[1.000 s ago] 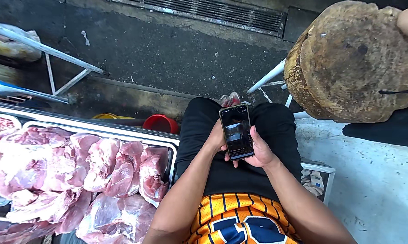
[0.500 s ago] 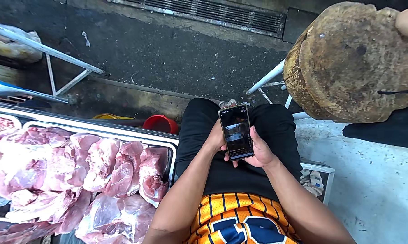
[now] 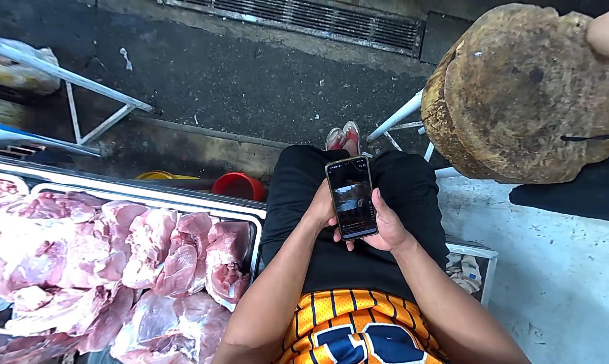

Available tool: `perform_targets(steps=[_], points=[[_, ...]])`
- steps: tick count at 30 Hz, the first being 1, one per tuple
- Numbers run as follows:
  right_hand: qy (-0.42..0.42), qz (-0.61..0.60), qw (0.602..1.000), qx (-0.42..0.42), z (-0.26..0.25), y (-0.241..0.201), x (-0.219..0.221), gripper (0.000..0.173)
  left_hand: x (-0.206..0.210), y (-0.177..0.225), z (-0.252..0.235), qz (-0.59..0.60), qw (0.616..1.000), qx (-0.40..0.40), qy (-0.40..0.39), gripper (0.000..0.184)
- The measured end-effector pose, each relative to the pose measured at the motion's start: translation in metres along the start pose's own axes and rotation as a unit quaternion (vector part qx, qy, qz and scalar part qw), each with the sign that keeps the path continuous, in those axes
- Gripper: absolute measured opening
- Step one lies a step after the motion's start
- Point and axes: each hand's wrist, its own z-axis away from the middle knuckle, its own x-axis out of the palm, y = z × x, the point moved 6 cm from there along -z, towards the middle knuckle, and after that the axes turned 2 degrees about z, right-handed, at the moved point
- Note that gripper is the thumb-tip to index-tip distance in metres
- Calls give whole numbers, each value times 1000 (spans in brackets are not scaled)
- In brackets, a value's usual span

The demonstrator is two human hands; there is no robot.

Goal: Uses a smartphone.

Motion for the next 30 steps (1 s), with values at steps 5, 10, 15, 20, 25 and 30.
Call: perform_targets(steps=[5, 10, 15, 20, 25, 30], points=[[1, 7, 1000, 4, -3, 2, 1, 81, -3, 0, 2, 6, 1000, 9, -6, 9], [4, 4, 1000, 5, -1, 2, -3, 81, -2, -2, -1, -3, 1000, 2, -3, 7], [5, 1, 1000, 7, 0, 3, -3, 81, -4, -3, -2, -16, 1000, 7, -8, 7], [-3, -6, 1000, 4, -2, 3, -2, 81, -3, -1, 0, 11, 1000, 5, -16, 10], [-5, -9, 1000, 0, -1, 1, -1, 79, -2, -1, 0, 14, 1000, 7, -12, 9], [-8, -3, 1000, -1, -2, 1, 0, 79, -3, -1, 0, 17, 1000, 5, -13, 9]])
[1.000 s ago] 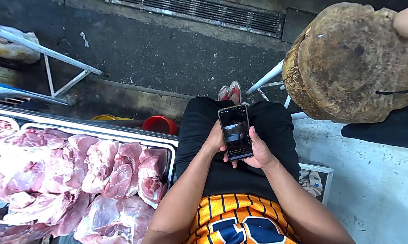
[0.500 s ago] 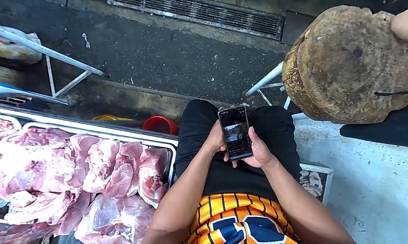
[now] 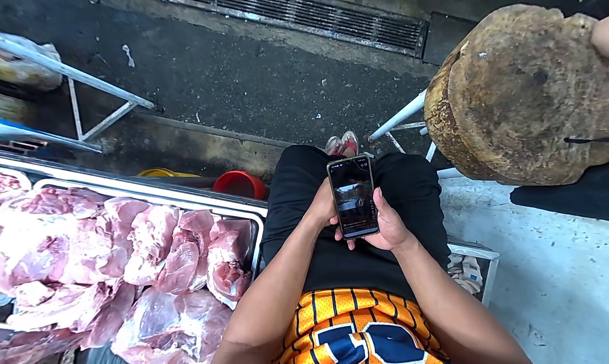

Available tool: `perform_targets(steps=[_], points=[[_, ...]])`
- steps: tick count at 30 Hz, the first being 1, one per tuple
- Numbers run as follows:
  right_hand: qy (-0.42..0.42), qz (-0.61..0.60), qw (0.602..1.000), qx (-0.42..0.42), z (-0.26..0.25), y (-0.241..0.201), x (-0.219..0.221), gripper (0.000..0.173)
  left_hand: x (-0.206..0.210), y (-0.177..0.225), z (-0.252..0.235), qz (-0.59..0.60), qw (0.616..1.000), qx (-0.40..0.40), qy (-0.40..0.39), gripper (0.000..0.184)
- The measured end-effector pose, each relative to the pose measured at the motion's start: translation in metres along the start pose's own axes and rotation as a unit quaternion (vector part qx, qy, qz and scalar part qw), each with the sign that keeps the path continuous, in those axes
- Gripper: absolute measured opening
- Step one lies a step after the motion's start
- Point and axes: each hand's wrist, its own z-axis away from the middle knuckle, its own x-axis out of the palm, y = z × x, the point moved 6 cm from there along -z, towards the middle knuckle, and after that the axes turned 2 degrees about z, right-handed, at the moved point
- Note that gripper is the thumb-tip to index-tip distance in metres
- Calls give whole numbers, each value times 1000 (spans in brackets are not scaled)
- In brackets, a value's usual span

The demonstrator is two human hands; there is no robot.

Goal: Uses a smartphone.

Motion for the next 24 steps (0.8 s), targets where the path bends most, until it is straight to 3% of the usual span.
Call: perform_targets(steps=[24], points=[[3, -3, 1000, 0, 1, 1, -2, 80, -1, -2, -2, -6, 1000, -7, 9, 10]])
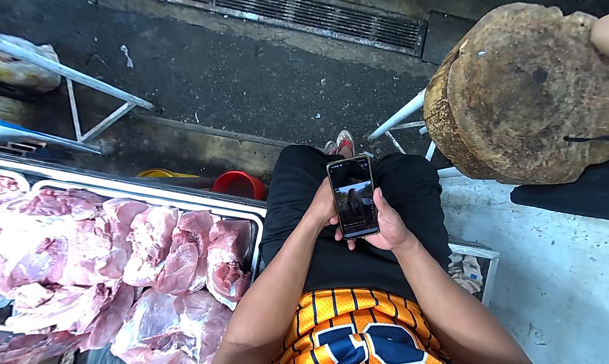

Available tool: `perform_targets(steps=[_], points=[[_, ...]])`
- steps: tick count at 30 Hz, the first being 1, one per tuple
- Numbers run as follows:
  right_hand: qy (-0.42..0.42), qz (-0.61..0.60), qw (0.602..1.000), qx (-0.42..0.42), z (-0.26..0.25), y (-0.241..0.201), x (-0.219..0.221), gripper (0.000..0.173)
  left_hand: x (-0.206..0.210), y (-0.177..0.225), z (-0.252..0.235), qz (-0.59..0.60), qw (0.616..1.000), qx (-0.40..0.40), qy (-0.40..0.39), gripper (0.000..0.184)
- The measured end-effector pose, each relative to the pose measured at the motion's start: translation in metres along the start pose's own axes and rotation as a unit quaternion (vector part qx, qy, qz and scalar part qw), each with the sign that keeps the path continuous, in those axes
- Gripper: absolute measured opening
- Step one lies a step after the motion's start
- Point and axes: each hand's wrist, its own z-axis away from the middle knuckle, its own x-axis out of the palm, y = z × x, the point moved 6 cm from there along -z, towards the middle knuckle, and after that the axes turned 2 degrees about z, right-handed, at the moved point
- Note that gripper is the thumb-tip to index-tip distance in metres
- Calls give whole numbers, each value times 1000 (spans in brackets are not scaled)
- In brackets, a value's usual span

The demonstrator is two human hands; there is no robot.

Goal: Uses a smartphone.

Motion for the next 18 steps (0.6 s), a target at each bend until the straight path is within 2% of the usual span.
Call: perform_targets(steps=[18], points=[[3, 2, 1000, 3, 0, 0, 0, 81, 0, 2, 1, -5, 1000, 8, 1, 10]])
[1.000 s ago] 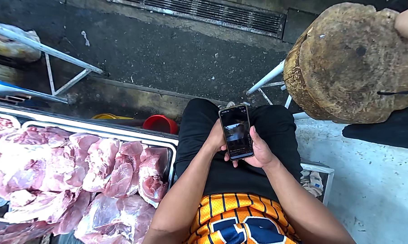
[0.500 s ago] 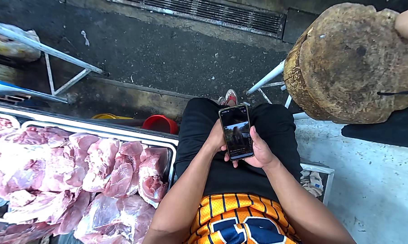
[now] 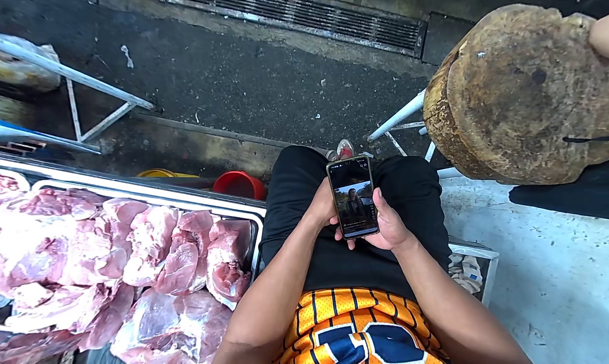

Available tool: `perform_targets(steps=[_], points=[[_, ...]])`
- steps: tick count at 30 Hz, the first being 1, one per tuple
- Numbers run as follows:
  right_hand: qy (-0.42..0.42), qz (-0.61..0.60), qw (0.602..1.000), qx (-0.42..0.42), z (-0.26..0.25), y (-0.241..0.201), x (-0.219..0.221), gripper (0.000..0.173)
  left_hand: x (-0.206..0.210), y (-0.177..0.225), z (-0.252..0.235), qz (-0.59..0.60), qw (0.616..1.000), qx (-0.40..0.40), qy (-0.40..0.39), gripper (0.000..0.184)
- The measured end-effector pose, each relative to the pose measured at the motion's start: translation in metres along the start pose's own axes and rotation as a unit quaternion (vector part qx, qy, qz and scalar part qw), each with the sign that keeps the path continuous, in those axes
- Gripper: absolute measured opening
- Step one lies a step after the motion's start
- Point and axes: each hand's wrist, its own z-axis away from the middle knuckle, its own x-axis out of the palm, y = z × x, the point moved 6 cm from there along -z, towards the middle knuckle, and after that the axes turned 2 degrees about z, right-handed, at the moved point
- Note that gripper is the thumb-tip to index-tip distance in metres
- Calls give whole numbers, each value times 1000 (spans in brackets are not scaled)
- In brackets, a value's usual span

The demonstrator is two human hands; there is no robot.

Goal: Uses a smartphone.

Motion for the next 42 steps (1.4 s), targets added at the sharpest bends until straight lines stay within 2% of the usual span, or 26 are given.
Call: perform_targets(steps=[30, 42], points=[[-2, -4, 1000, -2, -1, 0, 0, 80, 0, -1, -1, 6, 1000, -2, 5, 12], [-1, -3, 1000, -2, 0, 0, 0, 80, 1, 1, -1, 3, 1000, 12, 3, 7]])
